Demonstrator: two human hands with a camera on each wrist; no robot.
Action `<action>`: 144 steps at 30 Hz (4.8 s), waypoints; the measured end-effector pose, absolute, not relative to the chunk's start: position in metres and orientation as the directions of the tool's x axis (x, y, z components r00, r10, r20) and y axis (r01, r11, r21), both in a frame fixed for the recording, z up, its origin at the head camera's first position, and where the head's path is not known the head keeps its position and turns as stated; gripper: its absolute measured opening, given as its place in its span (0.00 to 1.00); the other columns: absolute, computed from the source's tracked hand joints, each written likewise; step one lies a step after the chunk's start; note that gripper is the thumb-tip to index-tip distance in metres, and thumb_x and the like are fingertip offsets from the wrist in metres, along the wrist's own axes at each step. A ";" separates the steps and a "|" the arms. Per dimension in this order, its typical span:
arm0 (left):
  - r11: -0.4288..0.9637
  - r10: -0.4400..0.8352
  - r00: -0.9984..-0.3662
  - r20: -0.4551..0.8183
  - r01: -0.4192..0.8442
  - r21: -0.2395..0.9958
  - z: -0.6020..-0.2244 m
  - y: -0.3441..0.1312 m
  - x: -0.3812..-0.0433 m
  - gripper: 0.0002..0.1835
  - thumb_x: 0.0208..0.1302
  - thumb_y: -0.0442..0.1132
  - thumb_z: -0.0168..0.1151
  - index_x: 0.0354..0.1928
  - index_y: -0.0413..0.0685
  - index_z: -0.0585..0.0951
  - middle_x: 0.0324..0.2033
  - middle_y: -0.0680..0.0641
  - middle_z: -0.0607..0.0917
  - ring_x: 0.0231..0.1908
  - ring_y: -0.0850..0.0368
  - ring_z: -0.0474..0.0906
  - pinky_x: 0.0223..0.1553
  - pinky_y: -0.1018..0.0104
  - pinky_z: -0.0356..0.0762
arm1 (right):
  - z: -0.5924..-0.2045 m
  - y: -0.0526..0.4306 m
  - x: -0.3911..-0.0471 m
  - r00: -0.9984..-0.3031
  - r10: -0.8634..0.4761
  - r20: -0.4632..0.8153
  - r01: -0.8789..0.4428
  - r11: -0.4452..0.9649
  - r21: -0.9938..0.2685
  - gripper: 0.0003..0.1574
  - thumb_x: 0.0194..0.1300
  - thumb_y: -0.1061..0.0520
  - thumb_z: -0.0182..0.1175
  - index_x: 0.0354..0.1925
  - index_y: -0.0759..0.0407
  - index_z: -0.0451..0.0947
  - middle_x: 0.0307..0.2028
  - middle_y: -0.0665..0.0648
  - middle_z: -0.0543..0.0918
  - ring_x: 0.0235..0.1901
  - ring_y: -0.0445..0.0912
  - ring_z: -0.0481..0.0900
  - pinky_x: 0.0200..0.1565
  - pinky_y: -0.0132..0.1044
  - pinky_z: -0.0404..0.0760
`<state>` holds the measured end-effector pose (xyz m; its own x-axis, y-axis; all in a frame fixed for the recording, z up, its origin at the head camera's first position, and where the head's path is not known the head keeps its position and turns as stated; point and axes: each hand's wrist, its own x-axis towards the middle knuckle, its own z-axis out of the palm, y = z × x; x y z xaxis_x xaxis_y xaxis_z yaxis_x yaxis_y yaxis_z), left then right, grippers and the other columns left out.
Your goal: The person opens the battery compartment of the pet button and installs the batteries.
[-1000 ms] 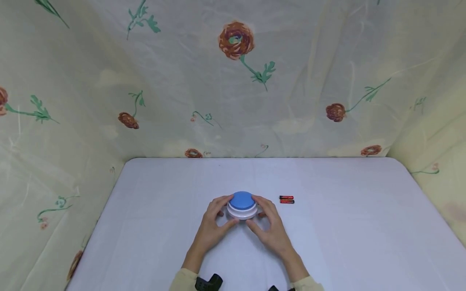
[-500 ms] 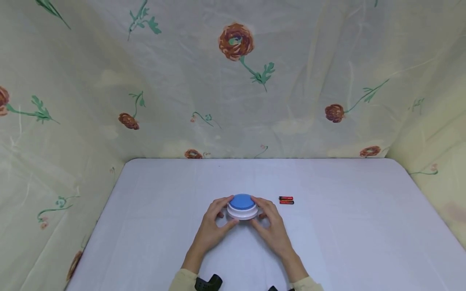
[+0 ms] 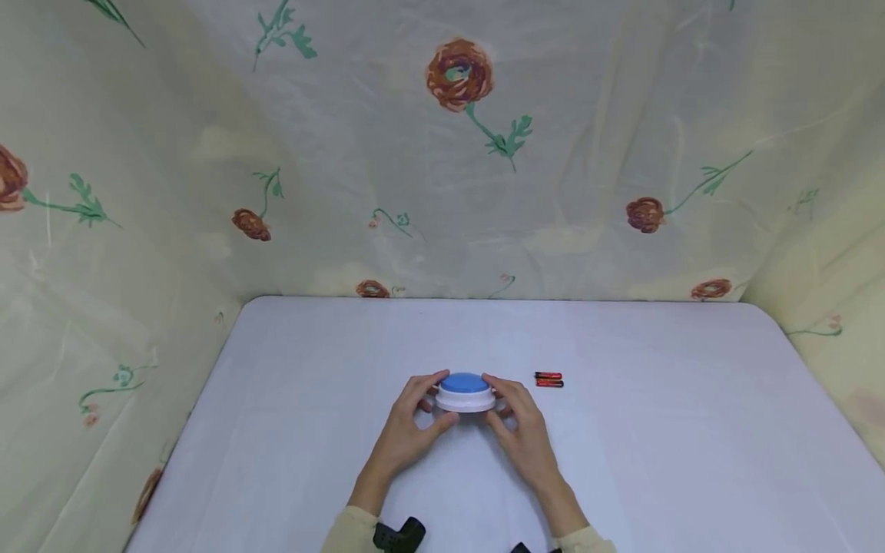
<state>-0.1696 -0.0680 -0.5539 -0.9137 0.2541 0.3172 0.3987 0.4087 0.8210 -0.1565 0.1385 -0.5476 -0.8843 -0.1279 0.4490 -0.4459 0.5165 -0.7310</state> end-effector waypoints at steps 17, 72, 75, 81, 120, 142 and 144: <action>0.383 0.243 -0.911 0.333 0.406 0.830 -0.551 -0.069 -0.169 0.33 0.59 0.52 0.65 0.65 0.55 0.68 0.57 0.54 0.76 0.49 0.61 0.72 0.45 0.69 0.74 | -0.549 0.137 -0.156 -0.860 -0.117 0.497 -0.483 0.499 -0.719 0.29 0.56 0.60 0.67 0.57 0.52 0.75 0.32 0.47 0.78 0.25 0.35 0.71 0.28 0.25 0.71; 0.255 0.053 -0.986 0.160 0.169 0.952 -0.551 -0.065 -0.168 0.22 0.61 0.54 0.62 0.49 0.46 0.82 0.43 0.43 0.87 0.43 0.55 0.85 0.41 0.73 0.80 | -0.513 0.132 -0.141 -0.938 -0.205 0.281 -0.336 0.328 -0.883 0.28 0.67 0.61 0.56 0.63 0.64 0.64 0.43 0.62 0.81 0.30 0.51 0.83 0.40 0.31 0.77; 0.259 0.098 -0.987 0.127 0.148 0.955 -0.551 -0.066 -0.167 0.22 0.62 0.56 0.60 0.48 0.47 0.81 0.40 0.44 0.87 0.36 0.59 0.85 0.36 0.73 0.81 | -0.511 0.132 -0.141 -0.939 -0.181 0.293 -0.336 0.294 -0.895 0.24 0.66 0.64 0.56 0.60 0.66 0.67 0.42 0.62 0.82 0.29 0.49 0.82 0.37 0.33 0.79; 0.317 0.188 -0.977 0.102 0.159 0.935 -0.549 -0.067 -0.167 0.22 0.63 0.57 0.58 0.53 0.53 0.78 0.40 0.48 0.86 0.34 0.60 0.83 0.32 0.73 0.80 | -0.513 0.133 -0.143 -0.954 -0.126 0.271 -0.294 0.229 -0.928 0.19 0.67 0.65 0.54 0.55 0.68 0.71 0.38 0.63 0.80 0.28 0.41 0.82 0.32 0.37 0.82; 0.559 0.360 -0.926 0.115 0.313 0.767 -0.550 -0.060 -0.164 0.55 0.38 0.66 0.72 0.71 0.70 0.55 0.63 0.53 0.72 0.62 0.56 0.69 0.60 0.52 0.69 | -0.528 0.146 -0.140 -0.854 -0.283 0.436 -0.502 0.667 -0.550 0.25 0.56 0.54 0.68 0.53 0.49 0.77 0.57 0.56 0.71 0.58 0.48 0.66 0.57 0.44 0.67; 0.563 0.317 -0.948 0.023 0.207 0.800 -0.549 -0.061 -0.161 0.56 0.36 0.71 0.69 0.70 0.76 0.54 0.66 0.52 0.69 0.65 0.52 0.66 0.60 0.47 0.68 | -0.478 0.134 -0.155 -0.703 -0.653 0.283 -0.686 0.728 -0.024 0.16 0.55 0.47 0.68 0.41 0.53 0.82 0.38 0.49 0.78 0.37 0.42 0.74 0.35 0.34 0.79; 0.557 0.319 -0.947 0.030 0.213 0.803 -0.550 -0.060 -0.161 0.55 0.36 0.72 0.69 0.70 0.77 0.55 0.66 0.52 0.69 0.65 0.53 0.66 0.60 0.47 0.67 | -0.477 0.133 -0.154 -0.696 -0.661 0.280 -0.686 0.728 0.013 0.16 0.55 0.48 0.68 0.41 0.53 0.82 0.38 0.50 0.78 0.37 0.42 0.75 0.33 0.33 0.80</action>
